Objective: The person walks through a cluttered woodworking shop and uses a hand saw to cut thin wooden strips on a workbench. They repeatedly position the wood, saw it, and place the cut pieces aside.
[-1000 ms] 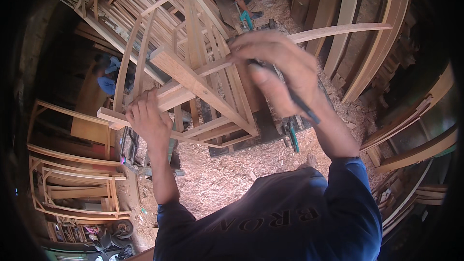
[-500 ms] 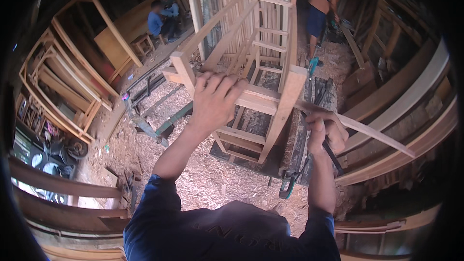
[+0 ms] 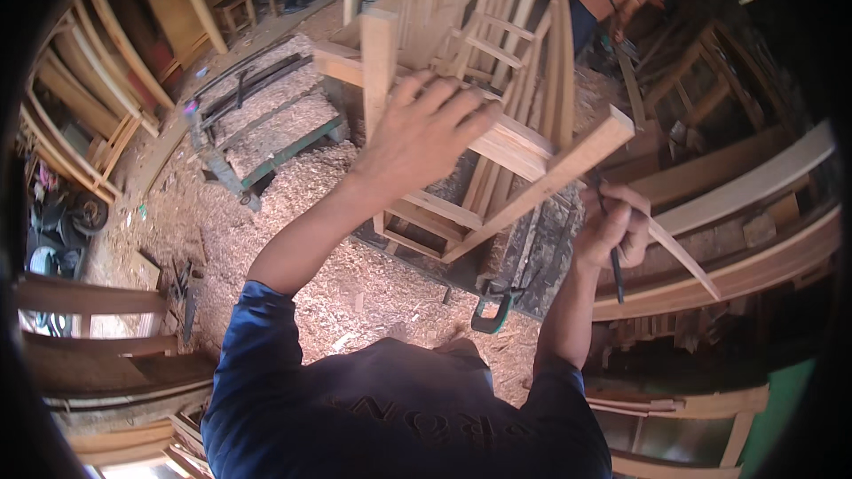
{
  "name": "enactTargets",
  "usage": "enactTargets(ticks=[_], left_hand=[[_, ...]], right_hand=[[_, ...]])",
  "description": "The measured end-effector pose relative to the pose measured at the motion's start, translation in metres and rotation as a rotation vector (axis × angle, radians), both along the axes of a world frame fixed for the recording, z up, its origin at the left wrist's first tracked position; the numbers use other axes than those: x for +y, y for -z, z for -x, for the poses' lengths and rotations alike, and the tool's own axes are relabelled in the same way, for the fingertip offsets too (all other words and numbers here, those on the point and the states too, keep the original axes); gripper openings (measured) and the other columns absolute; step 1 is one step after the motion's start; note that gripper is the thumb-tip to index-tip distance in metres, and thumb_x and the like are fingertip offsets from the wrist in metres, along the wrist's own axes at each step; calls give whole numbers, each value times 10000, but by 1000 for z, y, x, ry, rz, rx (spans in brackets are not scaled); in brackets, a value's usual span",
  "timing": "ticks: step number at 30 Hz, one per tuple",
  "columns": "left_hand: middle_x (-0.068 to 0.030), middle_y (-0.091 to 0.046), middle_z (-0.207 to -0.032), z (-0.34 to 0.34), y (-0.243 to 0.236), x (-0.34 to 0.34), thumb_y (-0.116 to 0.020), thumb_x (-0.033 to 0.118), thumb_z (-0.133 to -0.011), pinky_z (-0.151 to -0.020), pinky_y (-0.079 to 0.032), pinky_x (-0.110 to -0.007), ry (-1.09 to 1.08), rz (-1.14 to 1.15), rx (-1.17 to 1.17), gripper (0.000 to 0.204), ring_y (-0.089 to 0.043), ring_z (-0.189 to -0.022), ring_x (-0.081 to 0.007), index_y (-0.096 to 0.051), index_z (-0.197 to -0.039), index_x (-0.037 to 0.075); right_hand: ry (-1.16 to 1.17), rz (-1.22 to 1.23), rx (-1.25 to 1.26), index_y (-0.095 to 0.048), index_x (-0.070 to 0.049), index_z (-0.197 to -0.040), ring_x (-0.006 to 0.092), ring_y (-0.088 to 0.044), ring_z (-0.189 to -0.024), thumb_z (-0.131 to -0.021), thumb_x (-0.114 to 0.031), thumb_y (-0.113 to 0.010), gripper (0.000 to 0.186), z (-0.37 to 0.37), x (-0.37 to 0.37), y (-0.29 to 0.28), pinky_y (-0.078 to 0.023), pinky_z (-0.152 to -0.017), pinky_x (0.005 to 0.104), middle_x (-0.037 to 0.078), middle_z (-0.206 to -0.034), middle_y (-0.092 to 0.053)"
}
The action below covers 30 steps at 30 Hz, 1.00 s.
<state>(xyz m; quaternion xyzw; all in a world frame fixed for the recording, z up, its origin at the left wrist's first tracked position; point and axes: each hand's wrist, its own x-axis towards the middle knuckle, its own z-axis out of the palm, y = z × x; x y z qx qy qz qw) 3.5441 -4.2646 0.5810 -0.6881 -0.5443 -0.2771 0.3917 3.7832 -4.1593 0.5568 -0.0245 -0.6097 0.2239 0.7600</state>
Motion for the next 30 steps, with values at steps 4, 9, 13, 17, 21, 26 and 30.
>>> enactTargets(ticks=[4,9,13,17,21,26,30], left_hand=[[-27,-594,-1048,-3,-7,2,-618,115,-782,-969,-377,-408,-12,-19,39,364,-548,-1018,-208,-635,-1145,118],[-50,-603,-1095,-8,-18,-1,-714,278,-723,-939,-363,-440,-31,36,84,505,-552,-1032,-257,-627,-1184,92],[-75,-609,-1095,-10,-16,4,-699,551,-801,-921,-360,-432,-48,12,128,616,-551,-1004,-277,-623,-1196,84],[-79,-612,-1088,-9,-13,8,-577,686,-849,-869,-361,-418,-38,-15,151,701,-544,-965,-279,-623,-1190,75],[-78,-613,-1084,-7,-10,8,-572,685,-853,-868,-361,-422,-69,-8,159,690,-540,-955,-280,-625,-1184,81],[-73,-613,-1075,-6,-10,8,-547,690,-870,-867,-363,-423,-79,-2,141,679,-540,-960,-278,-630,-1178,91],[-71,-595,-1048,-6,-9,10,-613,680,-830,-833,-351,-440,-54,-25,128,645,-523,-947,-293,-637,-1136,113]], right_hand=[[60,-194,-177,-502,12,-721,230,-684,-654,-989,-106,-544,297,-5,-3,2,-564,-587,332,186,-819,-681],[269,-240,-215,-488,-9,-606,252,-684,-623,-861,37,-636,299,-9,0,0,-557,-572,322,135,-704,-673],[213,-320,-149,-478,-19,-617,266,-681,-629,-912,-9,-581,313,-3,6,1,-573,-599,357,137,-708,-668],[156,-321,-89,-472,-13,-593,264,-672,-601,-850,55,-616,302,1,7,5,-563,-572,359,150,-710,-665],[166,-378,-41,-444,-14,-561,260,-646,-552,-806,97,-633,328,4,11,7,-550,-532,360,163,-707,-656],[156,-401,-31,-429,-21,-552,259,-637,-536,-797,108,-635,345,6,12,3,-543,-516,358,172,-707,-654],[152,-409,-43,-423,-23,-554,258,-642,-544,-807,104,-628,349,5,11,2,-548,-523,358,175,-717,-655]])
